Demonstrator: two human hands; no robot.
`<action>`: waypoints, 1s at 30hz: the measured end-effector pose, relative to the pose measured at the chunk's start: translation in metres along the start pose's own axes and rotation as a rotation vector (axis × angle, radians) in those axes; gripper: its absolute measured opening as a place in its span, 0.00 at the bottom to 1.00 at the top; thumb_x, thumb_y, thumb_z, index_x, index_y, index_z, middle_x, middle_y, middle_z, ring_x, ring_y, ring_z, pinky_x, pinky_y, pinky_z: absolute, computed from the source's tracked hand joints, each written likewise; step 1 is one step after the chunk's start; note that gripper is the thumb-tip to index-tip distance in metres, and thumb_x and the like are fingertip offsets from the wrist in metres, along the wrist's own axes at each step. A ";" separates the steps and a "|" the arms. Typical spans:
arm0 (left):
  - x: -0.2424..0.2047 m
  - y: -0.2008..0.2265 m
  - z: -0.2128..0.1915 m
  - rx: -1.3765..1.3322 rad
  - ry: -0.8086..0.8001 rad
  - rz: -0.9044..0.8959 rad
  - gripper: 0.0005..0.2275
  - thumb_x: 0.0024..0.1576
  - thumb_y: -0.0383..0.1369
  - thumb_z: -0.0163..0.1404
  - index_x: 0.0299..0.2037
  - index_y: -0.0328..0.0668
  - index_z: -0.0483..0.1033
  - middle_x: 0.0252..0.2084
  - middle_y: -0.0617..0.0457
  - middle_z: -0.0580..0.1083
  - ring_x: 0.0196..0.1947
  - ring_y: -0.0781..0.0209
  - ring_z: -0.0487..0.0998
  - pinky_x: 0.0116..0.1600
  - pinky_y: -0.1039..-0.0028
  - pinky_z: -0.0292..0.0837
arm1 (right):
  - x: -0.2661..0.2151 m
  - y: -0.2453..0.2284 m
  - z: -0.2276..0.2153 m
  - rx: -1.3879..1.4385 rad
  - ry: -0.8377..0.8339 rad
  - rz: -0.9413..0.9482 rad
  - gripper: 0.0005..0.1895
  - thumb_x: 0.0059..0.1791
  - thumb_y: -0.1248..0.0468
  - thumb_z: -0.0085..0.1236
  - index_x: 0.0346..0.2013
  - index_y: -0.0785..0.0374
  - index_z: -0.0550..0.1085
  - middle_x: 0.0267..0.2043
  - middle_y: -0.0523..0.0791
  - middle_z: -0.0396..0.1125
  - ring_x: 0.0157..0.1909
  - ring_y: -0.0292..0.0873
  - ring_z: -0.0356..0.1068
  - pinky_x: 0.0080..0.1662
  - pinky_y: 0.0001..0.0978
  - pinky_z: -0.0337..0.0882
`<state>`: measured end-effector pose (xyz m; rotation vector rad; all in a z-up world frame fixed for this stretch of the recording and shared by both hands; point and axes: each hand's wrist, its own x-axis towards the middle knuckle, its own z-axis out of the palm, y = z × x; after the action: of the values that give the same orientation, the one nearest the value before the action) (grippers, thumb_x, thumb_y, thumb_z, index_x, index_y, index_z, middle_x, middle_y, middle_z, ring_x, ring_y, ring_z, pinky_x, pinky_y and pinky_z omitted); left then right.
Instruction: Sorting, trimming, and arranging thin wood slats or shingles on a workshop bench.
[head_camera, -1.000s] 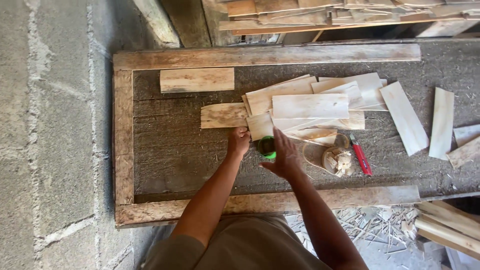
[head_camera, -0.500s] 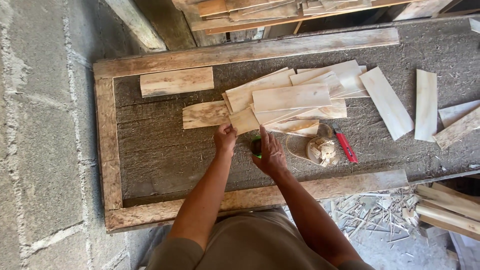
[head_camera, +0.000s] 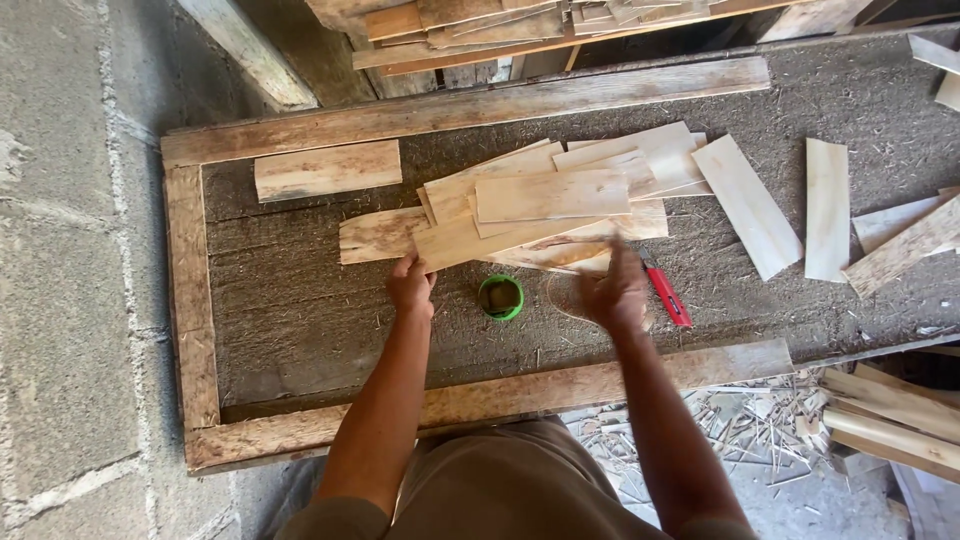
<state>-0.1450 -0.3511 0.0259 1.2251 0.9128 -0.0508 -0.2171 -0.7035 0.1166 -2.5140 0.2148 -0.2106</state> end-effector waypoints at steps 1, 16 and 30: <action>-0.013 0.010 0.000 0.000 0.003 0.003 0.14 0.61 0.26 0.51 0.58 0.38 0.77 0.51 0.46 0.79 0.39 0.62 0.82 0.39 0.74 0.79 | 0.010 0.022 -0.013 0.003 -0.001 -0.002 0.45 0.51 0.54 0.61 0.76 0.62 0.48 0.63 0.54 0.66 0.60 0.48 0.68 0.60 0.37 0.74; -0.025 -0.013 0.031 0.005 -0.041 0.032 0.17 0.58 0.21 0.53 0.58 0.39 0.77 0.45 0.48 0.79 0.35 0.66 0.78 0.37 0.79 0.76 | 0.088 0.157 -0.072 -0.111 -0.135 0.390 0.41 0.52 0.61 0.60 0.75 0.67 0.52 0.67 0.56 0.62 0.63 0.55 0.66 0.58 0.52 0.73; -0.027 0.051 -0.011 0.220 0.307 0.135 0.12 0.64 0.28 0.46 0.51 0.47 0.82 0.49 0.54 0.80 0.24 0.72 0.72 0.23 0.80 0.68 | 0.213 0.092 -0.046 -0.419 -0.236 -0.161 0.42 0.44 0.83 0.51 0.73 0.59 0.59 0.70 0.51 0.62 0.69 0.53 0.61 0.65 0.48 0.62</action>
<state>-0.1437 -0.3339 0.0824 1.5243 1.1089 0.1526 -0.0279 -0.8455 0.1219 -2.9455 -0.0465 0.0787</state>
